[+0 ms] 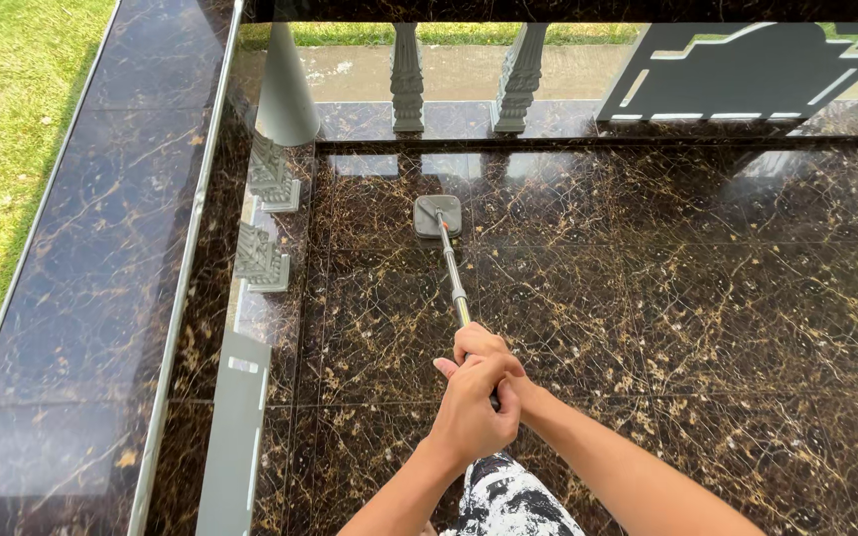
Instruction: The person pushes and pulls a mop across the tiled floor of a balcony.
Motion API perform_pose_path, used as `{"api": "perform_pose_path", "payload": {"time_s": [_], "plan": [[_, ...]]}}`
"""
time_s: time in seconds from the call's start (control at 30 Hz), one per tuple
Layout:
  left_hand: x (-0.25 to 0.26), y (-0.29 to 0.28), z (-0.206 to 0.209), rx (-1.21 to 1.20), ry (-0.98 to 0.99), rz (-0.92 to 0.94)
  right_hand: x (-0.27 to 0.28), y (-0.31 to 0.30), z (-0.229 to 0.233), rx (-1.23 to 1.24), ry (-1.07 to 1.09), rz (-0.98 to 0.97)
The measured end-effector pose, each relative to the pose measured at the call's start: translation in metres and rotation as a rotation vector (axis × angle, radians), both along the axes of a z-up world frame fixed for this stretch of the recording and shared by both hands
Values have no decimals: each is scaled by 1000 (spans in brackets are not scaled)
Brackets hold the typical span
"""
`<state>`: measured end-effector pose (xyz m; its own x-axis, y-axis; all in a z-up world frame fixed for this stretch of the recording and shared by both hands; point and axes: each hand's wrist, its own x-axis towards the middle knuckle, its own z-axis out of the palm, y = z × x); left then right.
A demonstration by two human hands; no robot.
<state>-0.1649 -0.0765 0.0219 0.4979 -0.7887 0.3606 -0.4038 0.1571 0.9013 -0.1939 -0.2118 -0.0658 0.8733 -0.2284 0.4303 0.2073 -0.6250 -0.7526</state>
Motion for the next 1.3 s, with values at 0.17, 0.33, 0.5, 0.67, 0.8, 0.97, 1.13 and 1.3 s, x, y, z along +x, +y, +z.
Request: {"api": "perform_pose_path", "payload": {"time_s": [0.17, 0.33, 0.5, 0.67, 0.8, 0.97, 1.13, 1.3], "plan": [[53, -78, -5, 27, -14, 2, 50, -74, 3, -12, 14, 22], [102, -144, -3, 6, 7, 20, 103, -140, 9, -10, 11, 41], [131, -186, -7, 51, 51, 37, 132, -177, 7, 73, -19, 47], [121, -193, -5, 112, 152, 60, 122, -178, 16, 39, 50, -13], [98, -177, -11, 175, 154, 48, 99, -162, 16, 76, 84, -10], [49, -136, -22, 24, 88, 55, 53, -122, 10, 26, 13, -3], [-18, -81, -17, 105, 228, 26, -15, -67, -2, -51, -34, -49], [-80, -25, 3, 44, 233, 22, -74, -19, -10, -89, -40, -57]]}}
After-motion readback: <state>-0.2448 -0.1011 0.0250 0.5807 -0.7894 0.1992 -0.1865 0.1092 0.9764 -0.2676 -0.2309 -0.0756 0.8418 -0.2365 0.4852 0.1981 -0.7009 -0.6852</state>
